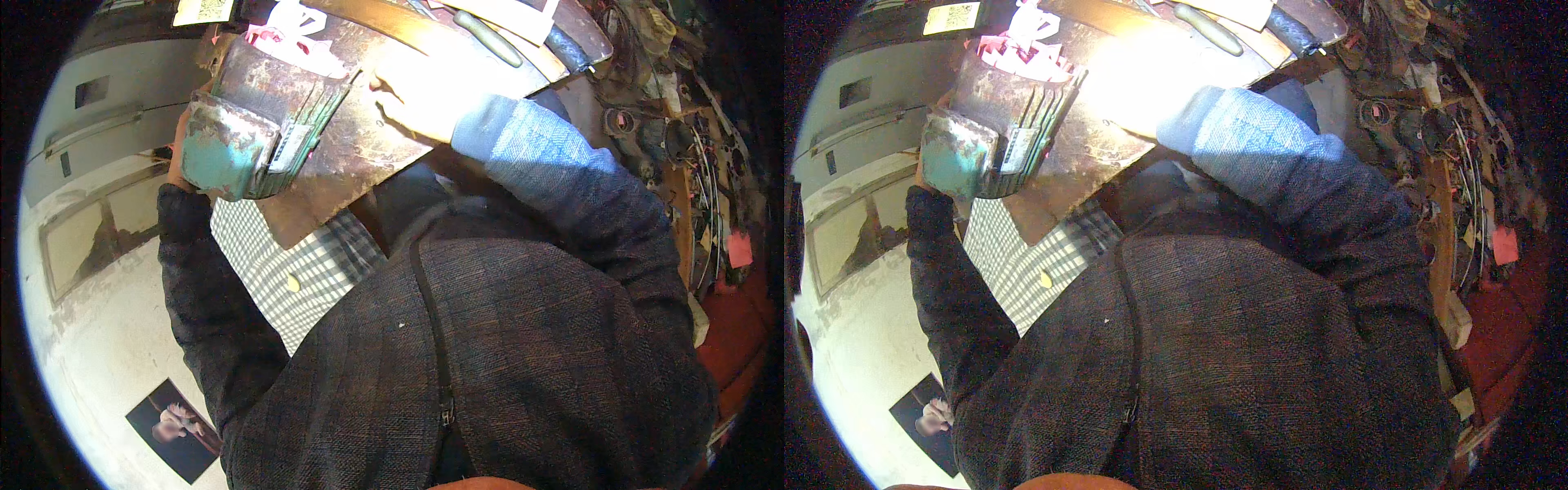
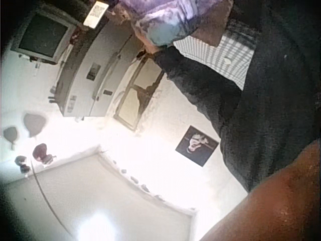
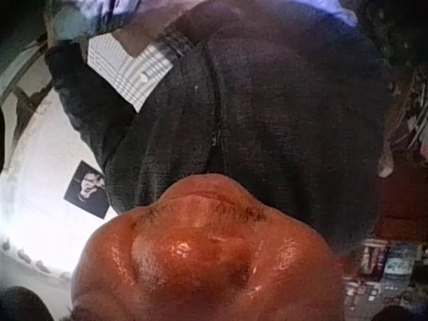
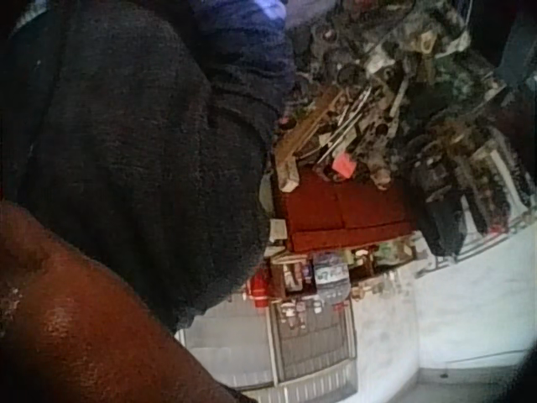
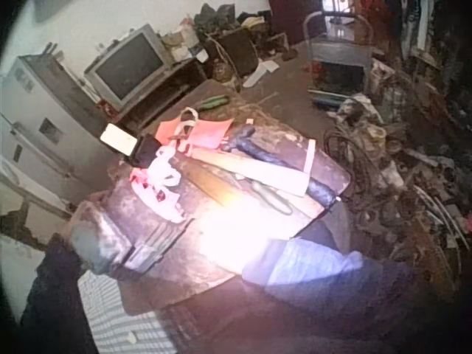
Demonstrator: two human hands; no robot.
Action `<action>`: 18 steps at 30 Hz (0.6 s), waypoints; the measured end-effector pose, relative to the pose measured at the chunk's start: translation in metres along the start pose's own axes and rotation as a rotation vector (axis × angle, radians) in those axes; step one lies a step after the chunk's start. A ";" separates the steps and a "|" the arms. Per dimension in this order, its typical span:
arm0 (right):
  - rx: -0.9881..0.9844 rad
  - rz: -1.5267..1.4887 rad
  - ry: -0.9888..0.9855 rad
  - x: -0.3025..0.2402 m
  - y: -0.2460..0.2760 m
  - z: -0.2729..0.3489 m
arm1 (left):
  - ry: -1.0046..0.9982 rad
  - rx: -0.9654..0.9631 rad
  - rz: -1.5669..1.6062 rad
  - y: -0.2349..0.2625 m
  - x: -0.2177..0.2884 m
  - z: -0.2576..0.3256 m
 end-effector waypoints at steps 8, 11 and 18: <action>-0.166 -0.152 -0.288 0.023 -0.003 -0.028 | -0.012 0.016 -0.006 0.014 -0.009 -0.003; -0.202 -0.478 -0.507 0.032 -0.021 -0.033 | -0.022 0.024 -0.015 0.019 -0.011 -0.005; -0.280 -0.836 -0.995 0.049 -0.081 -0.018 | -0.040 0.031 -0.023 0.021 -0.019 -0.011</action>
Point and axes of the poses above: each hand's wrist, its own z-axis away from the middle knuckle, its own y-axis out of the back of the hand, x = y × z, the point moved 9 cm from there along -z, towards the middle knuckle, and after that the axes turned 9 degrees about x, right-handed, at the moved point
